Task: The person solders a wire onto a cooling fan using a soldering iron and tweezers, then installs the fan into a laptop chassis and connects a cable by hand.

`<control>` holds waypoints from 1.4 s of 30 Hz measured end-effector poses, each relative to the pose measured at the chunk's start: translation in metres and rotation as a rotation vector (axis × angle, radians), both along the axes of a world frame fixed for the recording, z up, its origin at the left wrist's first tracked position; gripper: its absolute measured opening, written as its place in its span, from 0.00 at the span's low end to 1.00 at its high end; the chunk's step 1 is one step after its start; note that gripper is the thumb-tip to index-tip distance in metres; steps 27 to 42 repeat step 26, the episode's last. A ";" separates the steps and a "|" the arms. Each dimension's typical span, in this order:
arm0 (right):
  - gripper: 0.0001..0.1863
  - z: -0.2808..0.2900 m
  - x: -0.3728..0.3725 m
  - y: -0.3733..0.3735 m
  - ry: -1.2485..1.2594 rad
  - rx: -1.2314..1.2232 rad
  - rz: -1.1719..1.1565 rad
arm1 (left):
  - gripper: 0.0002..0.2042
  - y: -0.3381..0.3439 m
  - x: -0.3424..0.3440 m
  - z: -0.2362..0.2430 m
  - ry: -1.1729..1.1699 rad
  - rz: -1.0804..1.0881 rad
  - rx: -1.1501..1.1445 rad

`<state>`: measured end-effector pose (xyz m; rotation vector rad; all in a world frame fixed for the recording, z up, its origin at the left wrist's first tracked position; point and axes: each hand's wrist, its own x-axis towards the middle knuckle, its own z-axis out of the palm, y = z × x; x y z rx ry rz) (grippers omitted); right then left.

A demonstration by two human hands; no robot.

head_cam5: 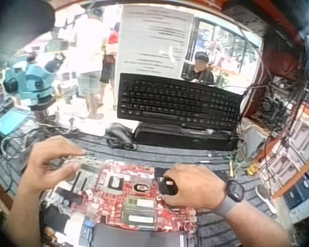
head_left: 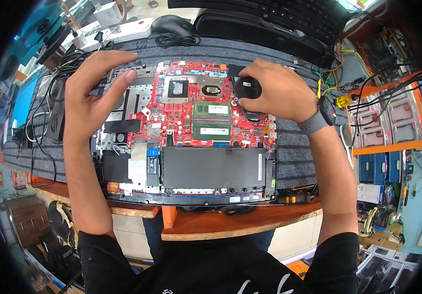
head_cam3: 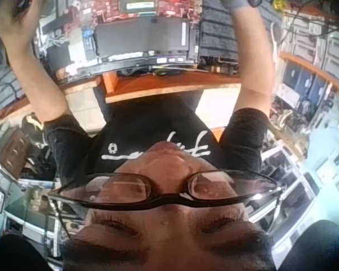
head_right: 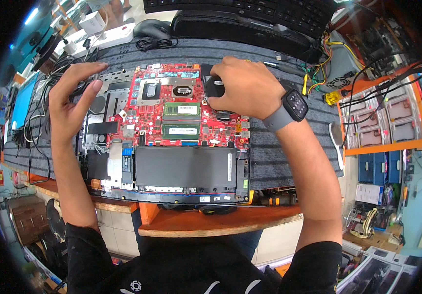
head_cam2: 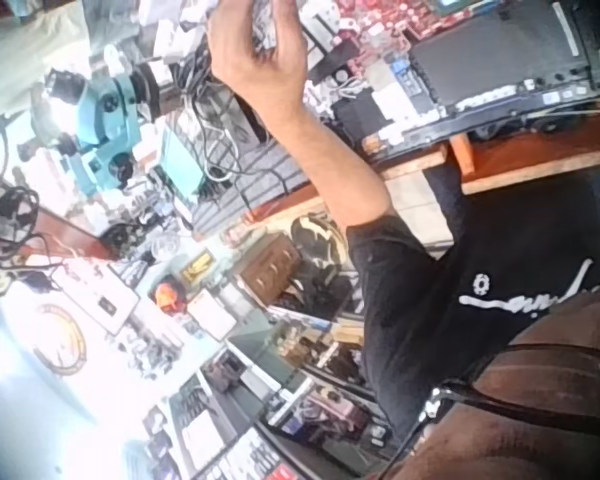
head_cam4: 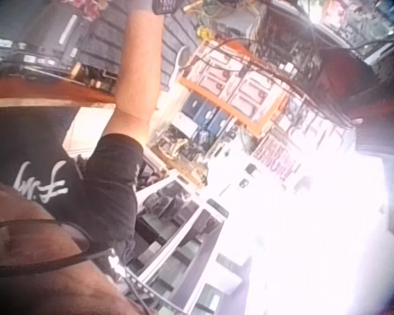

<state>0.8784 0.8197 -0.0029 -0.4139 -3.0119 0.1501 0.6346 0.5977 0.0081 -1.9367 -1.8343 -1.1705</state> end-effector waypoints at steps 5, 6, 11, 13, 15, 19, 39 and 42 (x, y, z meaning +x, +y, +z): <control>0.24 0.001 0.003 0.001 0.043 -0.058 -0.033 | 0.09 0.011 0.018 -0.004 -0.108 -0.078 -0.111; 0.24 0.002 0.004 0.001 0.047 -0.078 -0.041 | 0.09 0.015 0.029 -0.004 -0.112 -0.094 -0.174; 0.24 -0.004 0.010 0.005 0.099 -0.115 -0.035 | 0.13 0.051 0.101 -0.021 0.075 -0.192 -0.423; 0.23 -0.005 0.011 0.007 0.133 -0.128 -0.019 | 0.13 0.064 0.117 -0.031 0.117 -0.150 -0.421; 0.23 -0.004 0.010 0.006 0.161 -0.162 -0.007 | 0.13 0.069 0.120 -0.037 0.139 -0.109 -0.402; 0.24 -0.009 0.015 0.006 0.201 -0.149 -0.018 | 0.11 0.078 0.125 -0.036 0.089 -0.086 -0.483; 0.25 -0.012 0.017 0.011 0.189 -0.130 -0.020 | 0.08 0.088 0.130 -0.034 0.101 -0.063 -0.604; 0.25 -0.012 0.017 0.011 0.189 -0.130 -0.020 | 0.08 0.088 0.130 -0.034 0.101 -0.063 -0.604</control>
